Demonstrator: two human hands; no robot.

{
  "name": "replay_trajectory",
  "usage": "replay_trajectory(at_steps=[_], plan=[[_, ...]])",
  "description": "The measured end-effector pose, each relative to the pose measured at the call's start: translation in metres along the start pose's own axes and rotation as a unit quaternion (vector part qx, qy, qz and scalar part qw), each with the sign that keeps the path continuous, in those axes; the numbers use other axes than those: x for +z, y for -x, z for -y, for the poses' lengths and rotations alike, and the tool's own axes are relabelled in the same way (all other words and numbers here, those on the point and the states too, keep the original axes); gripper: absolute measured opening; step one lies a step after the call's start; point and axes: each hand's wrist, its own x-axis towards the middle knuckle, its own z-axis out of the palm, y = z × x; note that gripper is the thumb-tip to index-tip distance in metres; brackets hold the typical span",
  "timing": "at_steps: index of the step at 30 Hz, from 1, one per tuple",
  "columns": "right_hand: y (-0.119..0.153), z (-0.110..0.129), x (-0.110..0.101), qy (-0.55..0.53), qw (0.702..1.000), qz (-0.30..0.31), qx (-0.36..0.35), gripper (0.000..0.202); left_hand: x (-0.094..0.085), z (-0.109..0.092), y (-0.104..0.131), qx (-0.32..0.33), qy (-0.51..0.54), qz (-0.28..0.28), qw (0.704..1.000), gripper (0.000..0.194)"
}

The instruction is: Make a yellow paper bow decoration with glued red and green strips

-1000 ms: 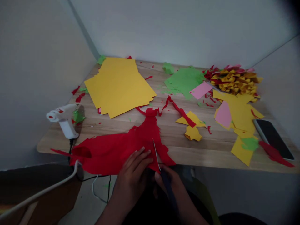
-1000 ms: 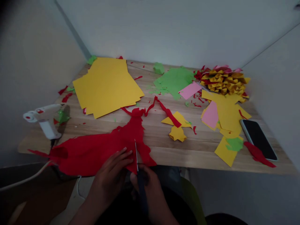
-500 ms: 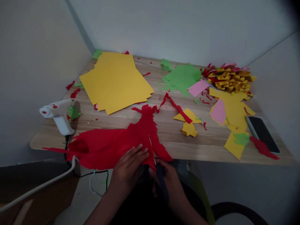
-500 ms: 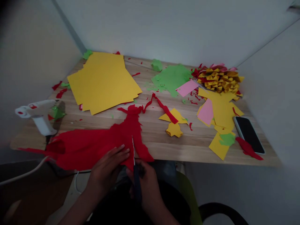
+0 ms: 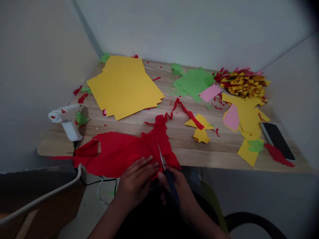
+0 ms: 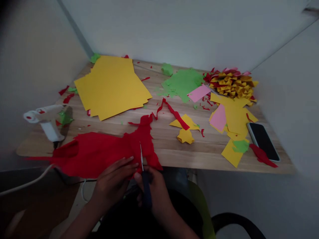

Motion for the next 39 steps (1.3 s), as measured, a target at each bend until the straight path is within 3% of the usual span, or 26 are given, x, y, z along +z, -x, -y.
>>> replay_trajectory(at_steps=[3,6,11,13,16,18,20,24,28,30,34,39], plan=[[0.001,0.000,0.001,0.000,1.000,0.002,0.006,0.075,0.000,0.004,0.002,-0.001,-0.004,0.006,1.000,0.034],[0.016,0.006,-0.006,-0.015,0.999,0.044,0.002,0.067,-0.006,0.016,-0.004,-0.013,-0.013,0.010,1.000,0.032],[0.047,0.021,-0.042,0.042,0.970,0.225,0.077,0.053,-0.025,0.048,-0.034,-0.096,-0.005,0.009,0.995,0.021],[0.050,0.031,-0.062,0.082,0.971,0.215,0.065,0.053,-0.033,0.061,-0.045,-0.111,0.003,0.029,0.993,0.022],[0.039,0.060,-0.090,0.149,0.980,0.130,0.012,0.058,-0.048,0.071,-0.051,-0.093,-0.009,0.079,0.992,0.023],[0.024,0.087,-0.100,0.210,0.973,0.095,-0.014,0.058,-0.057,0.068,-0.048,-0.078,-0.023,0.083,0.993,0.030],[0.006,0.113,-0.102,0.260,0.958,0.116,-0.017,0.054,-0.062,0.057,-0.045,-0.074,-0.029,0.070,0.994,0.034],[-0.029,0.147,-0.090,0.294,0.935,0.198,0.006,0.046,-0.043,0.023,-0.049,-0.139,-0.066,0.031,0.988,0.017],[-0.052,0.157,-0.076,0.326,0.920,0.219,0.007,0.042,-0.005,0.004,-0.060,-0.209,-0.132,0.023,0.969,0.030],[-0.059,0.160,-0.071,0.339,0.914,0.224,0.007,0.042,0.007,0.003,-0.061,-0.232,-0.148,0.022,0.961,0.026],[-0.074,0.168,-0.066,0.360,0.901,0.242,0.005,0.040,0.011,0.007,-0.058,-0.240,-0.129,0.012,0.962,0.014],[-0.087,0.166,-0.067,0.388,0.884,0.260,-0.009,0.032,0.009,0.008,-0.062,-0.265,-0.137,0.027,0.954,0.041]])
